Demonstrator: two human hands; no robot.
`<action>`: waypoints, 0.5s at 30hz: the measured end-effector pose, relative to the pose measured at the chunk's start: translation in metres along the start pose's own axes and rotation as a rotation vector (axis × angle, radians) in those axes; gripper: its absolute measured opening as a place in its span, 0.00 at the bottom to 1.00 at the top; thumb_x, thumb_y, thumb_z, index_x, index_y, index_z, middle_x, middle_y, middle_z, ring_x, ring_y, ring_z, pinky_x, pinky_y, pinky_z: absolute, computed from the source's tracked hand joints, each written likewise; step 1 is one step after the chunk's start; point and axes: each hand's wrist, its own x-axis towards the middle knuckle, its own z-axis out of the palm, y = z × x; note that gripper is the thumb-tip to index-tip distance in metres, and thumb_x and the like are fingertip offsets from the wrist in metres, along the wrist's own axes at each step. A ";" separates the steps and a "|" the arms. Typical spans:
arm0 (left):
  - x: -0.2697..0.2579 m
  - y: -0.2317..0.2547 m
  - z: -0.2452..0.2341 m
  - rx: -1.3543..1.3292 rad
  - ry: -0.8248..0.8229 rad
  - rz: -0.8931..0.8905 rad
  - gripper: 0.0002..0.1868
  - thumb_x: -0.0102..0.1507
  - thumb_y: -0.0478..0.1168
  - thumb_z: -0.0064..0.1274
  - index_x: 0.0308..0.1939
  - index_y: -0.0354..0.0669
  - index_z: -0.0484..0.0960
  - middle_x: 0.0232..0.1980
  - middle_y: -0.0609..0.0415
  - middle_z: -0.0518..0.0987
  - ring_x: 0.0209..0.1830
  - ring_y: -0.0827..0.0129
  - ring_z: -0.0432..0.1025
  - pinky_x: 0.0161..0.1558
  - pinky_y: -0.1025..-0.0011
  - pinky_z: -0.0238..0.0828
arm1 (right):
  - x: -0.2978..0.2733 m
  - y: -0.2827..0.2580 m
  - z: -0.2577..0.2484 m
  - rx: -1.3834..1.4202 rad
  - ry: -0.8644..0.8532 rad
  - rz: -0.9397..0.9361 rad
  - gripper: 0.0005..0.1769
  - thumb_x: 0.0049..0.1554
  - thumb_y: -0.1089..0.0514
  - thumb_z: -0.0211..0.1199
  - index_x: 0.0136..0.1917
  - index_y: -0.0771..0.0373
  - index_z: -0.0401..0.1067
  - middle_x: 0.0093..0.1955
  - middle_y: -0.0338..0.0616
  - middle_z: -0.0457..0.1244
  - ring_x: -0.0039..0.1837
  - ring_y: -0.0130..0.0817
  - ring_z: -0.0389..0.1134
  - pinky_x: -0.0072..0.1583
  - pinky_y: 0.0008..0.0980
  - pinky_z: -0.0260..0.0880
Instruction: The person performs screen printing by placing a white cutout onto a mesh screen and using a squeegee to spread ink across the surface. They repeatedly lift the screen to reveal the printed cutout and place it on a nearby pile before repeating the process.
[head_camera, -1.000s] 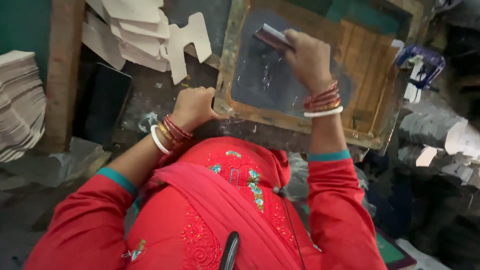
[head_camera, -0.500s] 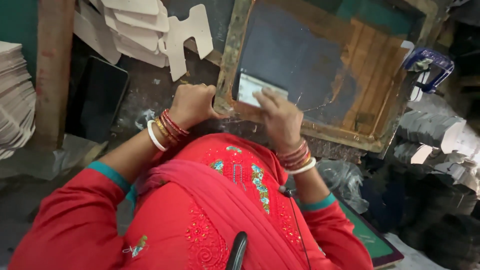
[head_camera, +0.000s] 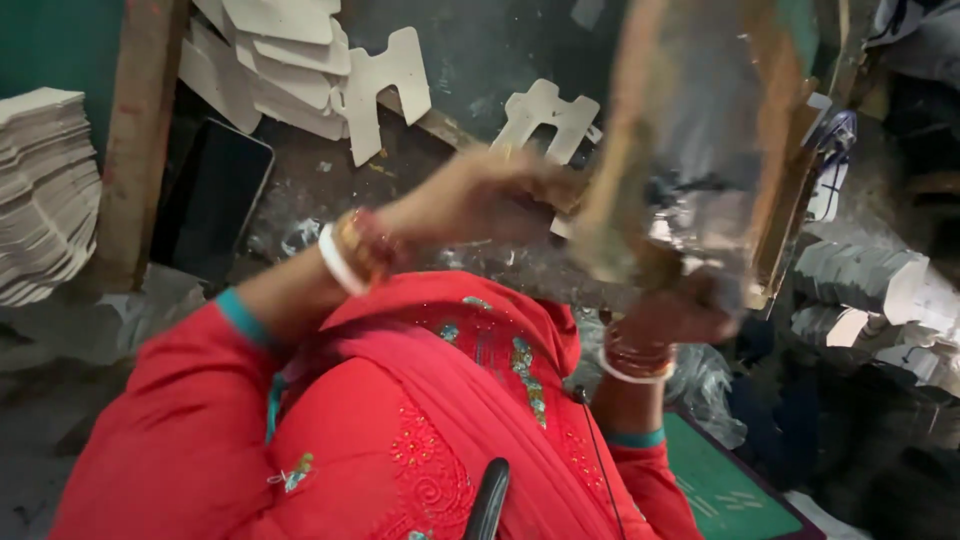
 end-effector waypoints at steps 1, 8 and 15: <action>0.003 -0.046 -0.009 -0.001 0.000 0.000 0.21 0.64 0.43 0.64 0.58 0.41 0.78 0.50 0.53 0.82 0.45 0.63 0.80 0.46 0.68 0.78 | 0.010 0.000 -0.008 -0.001 0.000 0.000 0.15 0.64 0.56 0.67 0.55 0.72 0.77 0.49 0.48 0.72 0.45 0.36 0.74 0.47 0.32 0.76; 0.051 -0.218 -0.027 1.229 0.198 -0.235 0.14 0.61 0.46 0.60 0.39 0.37 0.82 0.46 0.42 0.79 0.49 0.48 0.72 0.45 0.56 0.70 | 0.041 0.021 -0.050 -0.343 0.155 -0.309 0.21 0.70 0.53 0.60 0.69 0.69 0.66 0.63 0.56 0.68 0.58 0.43 0.74 0.58 0.43 0.78; 0.054 -0.191 -0.102 0.306 0.780 -0.011 0.11 0.65 0.40 0.59 0.46 0.36 0.81 0.41 0.45 0.84 0.41 0.54 0.79 0.46 0.57 0.75 | 0.055 0.042 -0.069 -0.153 0.146 -0.219 0.21 0.71 0.56 0.57 0.70 0.73 0.62 0.62 0.61 0.68 0.59 0.45 0.72 0.59 0.45 0.76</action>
